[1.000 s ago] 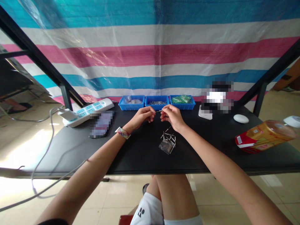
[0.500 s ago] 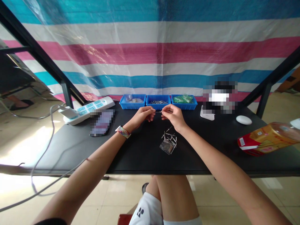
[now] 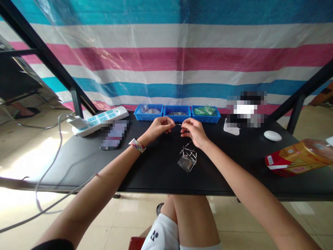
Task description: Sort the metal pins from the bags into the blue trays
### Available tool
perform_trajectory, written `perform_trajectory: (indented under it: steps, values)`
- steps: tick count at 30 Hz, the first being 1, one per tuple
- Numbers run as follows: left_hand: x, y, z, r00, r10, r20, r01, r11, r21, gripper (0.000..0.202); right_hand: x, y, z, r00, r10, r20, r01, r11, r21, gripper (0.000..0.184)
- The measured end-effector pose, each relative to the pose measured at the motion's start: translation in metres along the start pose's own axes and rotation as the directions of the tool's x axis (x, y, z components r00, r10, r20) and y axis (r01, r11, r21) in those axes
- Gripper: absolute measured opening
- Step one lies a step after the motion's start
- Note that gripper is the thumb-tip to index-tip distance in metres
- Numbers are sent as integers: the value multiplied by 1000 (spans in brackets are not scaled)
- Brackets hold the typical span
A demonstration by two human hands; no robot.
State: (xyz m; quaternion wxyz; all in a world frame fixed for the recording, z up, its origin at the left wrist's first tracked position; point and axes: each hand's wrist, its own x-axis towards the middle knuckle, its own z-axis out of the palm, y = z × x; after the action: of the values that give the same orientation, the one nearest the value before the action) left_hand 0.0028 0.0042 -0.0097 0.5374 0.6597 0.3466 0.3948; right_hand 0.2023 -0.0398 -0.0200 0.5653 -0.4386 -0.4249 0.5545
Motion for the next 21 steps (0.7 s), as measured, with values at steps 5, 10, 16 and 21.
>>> perform_trajectory:
  steps: [5, 10, 16, 21]
  values:
    - [0, 0, 0, 1000, 5, -14, -5, 1000, -4, 36, -1, -1, 1, 1000, 19, 24, -19, 1000, -21, 27]
    - [-2, 0, 0, 999, -42, -26, 41, 999, -26, 28, -2, 1, 1, 1000, 15, 22, -14, 999, -39, 26]
    - [-2, 2, 0, 997, -54, -57, 49, 995, -90, 23, 9, -6, 2, 991, -111, -75, 113, 993, 25, 22]
    - [-2, 1, -1, 997, -60, -46, 56, 995, -83, 20, 15, -12, -2, 996, -82, -33, 79, 994, -79, 28]
